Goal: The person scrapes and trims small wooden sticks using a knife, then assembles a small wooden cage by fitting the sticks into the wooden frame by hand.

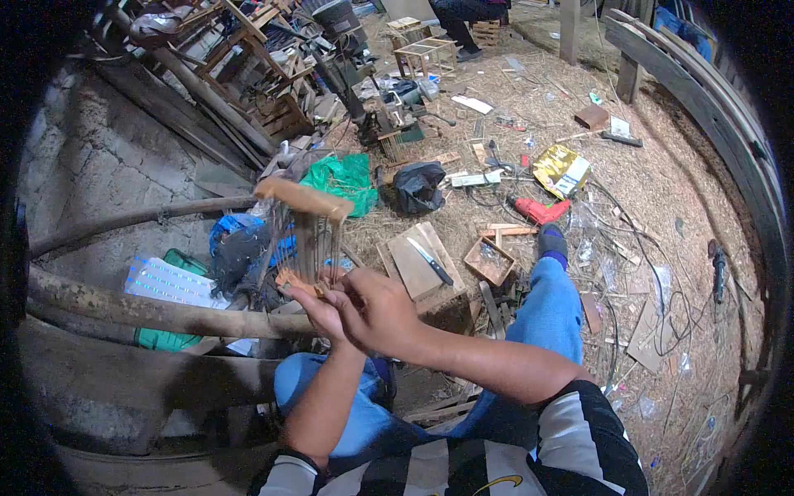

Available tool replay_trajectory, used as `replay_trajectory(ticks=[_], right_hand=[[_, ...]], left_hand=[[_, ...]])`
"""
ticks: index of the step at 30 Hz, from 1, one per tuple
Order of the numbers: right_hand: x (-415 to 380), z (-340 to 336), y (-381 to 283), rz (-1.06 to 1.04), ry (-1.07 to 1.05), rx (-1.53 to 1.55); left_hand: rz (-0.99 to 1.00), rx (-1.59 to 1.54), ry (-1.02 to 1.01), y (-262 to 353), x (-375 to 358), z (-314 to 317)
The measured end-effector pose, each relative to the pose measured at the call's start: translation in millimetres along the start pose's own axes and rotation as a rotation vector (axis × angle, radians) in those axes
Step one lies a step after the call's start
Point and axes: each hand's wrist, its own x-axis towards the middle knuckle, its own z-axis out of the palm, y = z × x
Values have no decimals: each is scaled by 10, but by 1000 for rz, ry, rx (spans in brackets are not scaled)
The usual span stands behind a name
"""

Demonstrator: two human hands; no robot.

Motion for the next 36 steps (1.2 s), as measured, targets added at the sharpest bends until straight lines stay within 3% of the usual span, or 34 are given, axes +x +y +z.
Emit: replay_trajectory(ticks=[4, 9, 13, 15, 19, 24, 34, 36], right_hand=[[6, 10, 25, -86, 14, -56], [-6, 33, 15, 21, 1, -5], [-37, 86, 14, 78, 16, 11], [-48, 94, -3, 102, 38, 26], [-69, 129, -7, 87, 75, 19], [-90, 134, -50, 88, 80, 11], [-106, 109, -88, 92, 104, 38], [-117, 113, -67, 107, 89, 40]], left_hand=[[16, 46, -93, -9, 44, -93], [115, 82, 41, -14, -29, 104], [-7, 3, 120, -61, 63, -12], [70, 60, 136, -24, -60, 123], [23, -68, -43, -109, 113, -234], [25, -37, 82, -10, -13, -65], [43, -108, 110, -23, 2, -102], [48, -166, -19, -41, 13, -140]])
